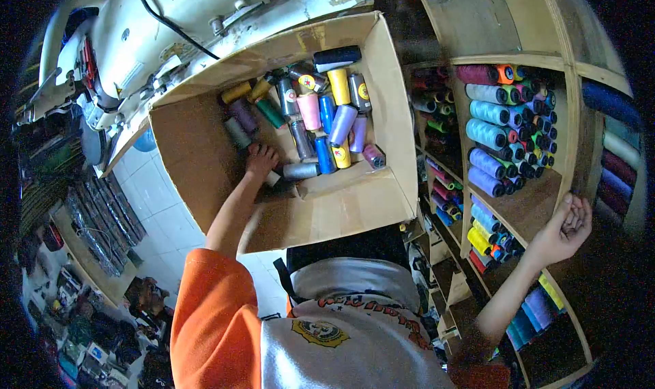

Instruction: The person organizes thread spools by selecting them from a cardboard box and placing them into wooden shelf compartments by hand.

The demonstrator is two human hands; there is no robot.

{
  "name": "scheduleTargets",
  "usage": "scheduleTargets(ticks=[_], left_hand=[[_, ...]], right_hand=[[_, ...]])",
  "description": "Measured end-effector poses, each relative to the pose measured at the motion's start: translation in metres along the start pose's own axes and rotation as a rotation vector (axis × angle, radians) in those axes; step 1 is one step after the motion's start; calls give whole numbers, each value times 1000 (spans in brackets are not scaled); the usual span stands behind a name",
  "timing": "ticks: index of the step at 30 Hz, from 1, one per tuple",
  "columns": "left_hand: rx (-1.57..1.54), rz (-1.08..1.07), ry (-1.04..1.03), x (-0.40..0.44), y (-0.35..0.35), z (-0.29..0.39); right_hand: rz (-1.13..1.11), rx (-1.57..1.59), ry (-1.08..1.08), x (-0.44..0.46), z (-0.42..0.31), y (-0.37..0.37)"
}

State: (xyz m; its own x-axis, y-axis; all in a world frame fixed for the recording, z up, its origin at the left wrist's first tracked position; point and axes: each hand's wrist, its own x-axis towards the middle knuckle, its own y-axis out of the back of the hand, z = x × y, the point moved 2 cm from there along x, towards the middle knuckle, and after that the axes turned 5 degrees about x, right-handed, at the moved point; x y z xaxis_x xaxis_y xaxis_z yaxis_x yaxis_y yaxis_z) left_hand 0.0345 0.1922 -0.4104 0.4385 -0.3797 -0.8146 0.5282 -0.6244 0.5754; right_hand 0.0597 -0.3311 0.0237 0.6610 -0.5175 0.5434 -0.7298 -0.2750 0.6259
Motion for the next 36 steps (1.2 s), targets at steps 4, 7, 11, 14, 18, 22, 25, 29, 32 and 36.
scheduleTargets(ticks=[4,7,11,14,18,22,25,29,32,36], left_hand=[[-88,-42,-35,-6,15,-16],[-80,-80,13,-28,22,-21],[-385,-249,61,-55,55,-28],[-903,-225,166,-80,95,-43],[-1776,171,-250,-120,151,-36],[-2351,206,-423,-174,234,12],[-2299,-117,-739,-182,279,46],[-2097,-375,-829,-177,315,85],[-1916,-431,-813,-186,342,105],[-1920,-504,-929,-173,335,106]], right_hand=[[1,35,29,8,-6,-2],[13,47,43,7,-14,-7],[-50,89,8,-9,-33,-20],[-148,102,-27,-35,-68,-42],[-834,367,-221,-83,-101,-77],[-1138,804,-366,-152,-132,-89],[-1014,359,322,-120,-161,-56],[-965,256,491,-99,-150,-22],[-978,42,642,-79,-145,11],[-865,-40,732,-74,-125,29]])
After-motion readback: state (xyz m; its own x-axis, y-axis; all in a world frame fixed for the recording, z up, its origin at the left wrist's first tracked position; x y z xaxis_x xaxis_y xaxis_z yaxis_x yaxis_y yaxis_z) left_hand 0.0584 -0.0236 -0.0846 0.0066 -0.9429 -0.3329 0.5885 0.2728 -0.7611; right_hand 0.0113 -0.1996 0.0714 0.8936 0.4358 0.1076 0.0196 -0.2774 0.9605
